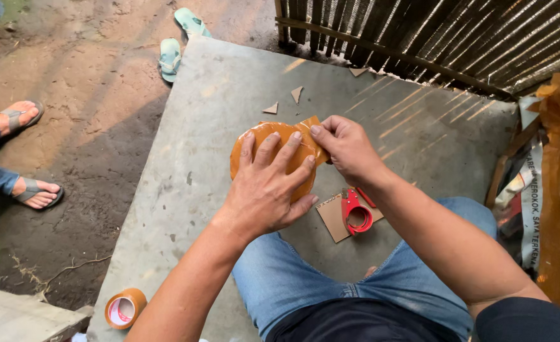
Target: The person assembles a cylindrical cardboard container by applying orange tape to the rim and sides. They cut a circular cardboard piece with a utility knife and attach it to the container opening, securing it with multiple strips of tape.
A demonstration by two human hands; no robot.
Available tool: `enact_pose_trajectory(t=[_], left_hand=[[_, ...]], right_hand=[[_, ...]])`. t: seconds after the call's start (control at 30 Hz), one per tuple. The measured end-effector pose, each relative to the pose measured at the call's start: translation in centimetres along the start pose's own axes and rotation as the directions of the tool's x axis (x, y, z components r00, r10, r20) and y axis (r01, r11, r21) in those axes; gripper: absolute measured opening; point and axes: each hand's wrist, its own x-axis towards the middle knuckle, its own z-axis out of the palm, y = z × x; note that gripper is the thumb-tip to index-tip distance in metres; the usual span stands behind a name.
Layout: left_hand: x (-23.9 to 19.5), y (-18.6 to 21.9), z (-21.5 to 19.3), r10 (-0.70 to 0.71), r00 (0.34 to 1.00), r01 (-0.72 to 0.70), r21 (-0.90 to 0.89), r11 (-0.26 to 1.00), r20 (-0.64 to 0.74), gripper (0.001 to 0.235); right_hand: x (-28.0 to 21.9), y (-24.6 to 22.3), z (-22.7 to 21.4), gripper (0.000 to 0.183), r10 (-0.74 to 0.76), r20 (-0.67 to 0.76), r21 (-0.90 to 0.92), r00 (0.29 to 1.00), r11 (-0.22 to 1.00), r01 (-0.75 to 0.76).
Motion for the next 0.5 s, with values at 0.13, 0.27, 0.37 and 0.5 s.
enact_pose_trajectory(t=[0.13, 0.27, 0.37, 0.5], left_hand=[[0.5, -0.1, -0.1, -0.001, 1.000, 0.001, -0.020, 1.000, 0.016, 0.059], [0.6, -0.2, -0.3, -0.013, 1.000, 0.013, -0.030, 0.999, 0.019, 0.059], [0.8, -0.1, -0.5, -0.024, 1.000, 0.024, -0.034, 0.999, 0.012, 0.060], [0.8, -0.2, -0.3, -0.034, 0.999, 0.035, -0.030, 0.999, 0.012, 0.059]], right_hand=[[-0.1, 1.2, 0.6, 0.021, 0.023, -0.039, 0.133, 0.999, 0.991, -0.018], [-0.3, 2.4, 1.7, 0.020, -0.030, -0.112, 0.149, 0.993, 0.988, 0.046], [-0.5, 2.7, 2.7, 0.024, -0.082, -0.203, 0.023, 0.976, 0.996, 0.088], [-1.1, 2.8, 3.1, 0.025, -0.104, -0.266, -0.053, 0.958, 0.994, 0.093]])
